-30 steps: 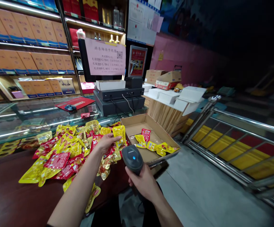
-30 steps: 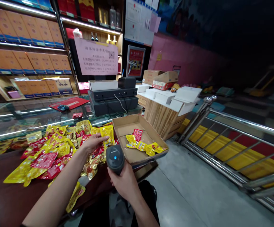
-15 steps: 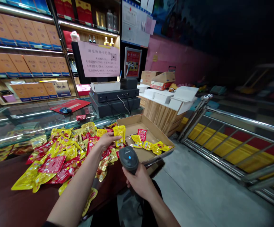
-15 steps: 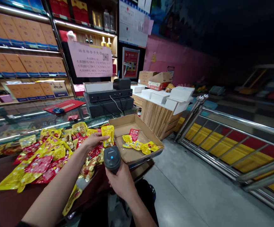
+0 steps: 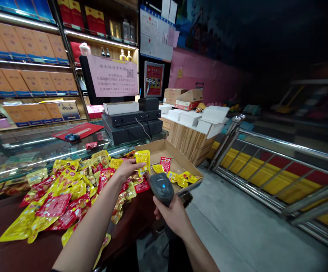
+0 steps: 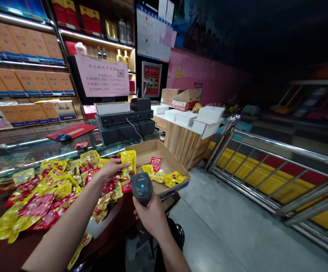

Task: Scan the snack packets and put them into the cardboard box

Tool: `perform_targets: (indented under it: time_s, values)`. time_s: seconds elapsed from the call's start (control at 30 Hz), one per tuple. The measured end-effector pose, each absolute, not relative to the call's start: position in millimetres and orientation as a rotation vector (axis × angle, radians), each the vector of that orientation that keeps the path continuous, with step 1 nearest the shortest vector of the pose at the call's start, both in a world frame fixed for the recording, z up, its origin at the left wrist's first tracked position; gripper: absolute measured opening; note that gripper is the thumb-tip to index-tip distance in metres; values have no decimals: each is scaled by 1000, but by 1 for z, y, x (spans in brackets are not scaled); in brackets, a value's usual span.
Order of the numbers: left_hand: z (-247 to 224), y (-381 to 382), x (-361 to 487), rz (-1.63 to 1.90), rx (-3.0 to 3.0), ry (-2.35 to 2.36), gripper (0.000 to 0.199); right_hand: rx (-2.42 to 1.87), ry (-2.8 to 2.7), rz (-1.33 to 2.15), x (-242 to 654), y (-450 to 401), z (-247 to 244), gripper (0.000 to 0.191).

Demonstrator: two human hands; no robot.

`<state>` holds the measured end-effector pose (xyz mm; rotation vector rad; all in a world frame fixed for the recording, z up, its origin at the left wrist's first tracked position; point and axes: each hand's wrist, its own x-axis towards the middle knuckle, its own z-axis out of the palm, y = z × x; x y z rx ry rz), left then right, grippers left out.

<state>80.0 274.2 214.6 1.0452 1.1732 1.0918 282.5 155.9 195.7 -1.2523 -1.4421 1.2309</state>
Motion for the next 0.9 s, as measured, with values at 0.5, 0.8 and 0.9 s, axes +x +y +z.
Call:
perform_targets:
  time_s: [0.5,0.8,0.9]
  values:
    - [256,347,198,1184,1320,1172,66,-1334,-1124,1019,387,168,232,37]
    - [242,306,145,1172,1290,1245,64,-1267,-1171,1136,359,163,220,43]
    - [233,282,97,1208,1243,1309,62,-1255,-1245,1184,334,166,212,44]
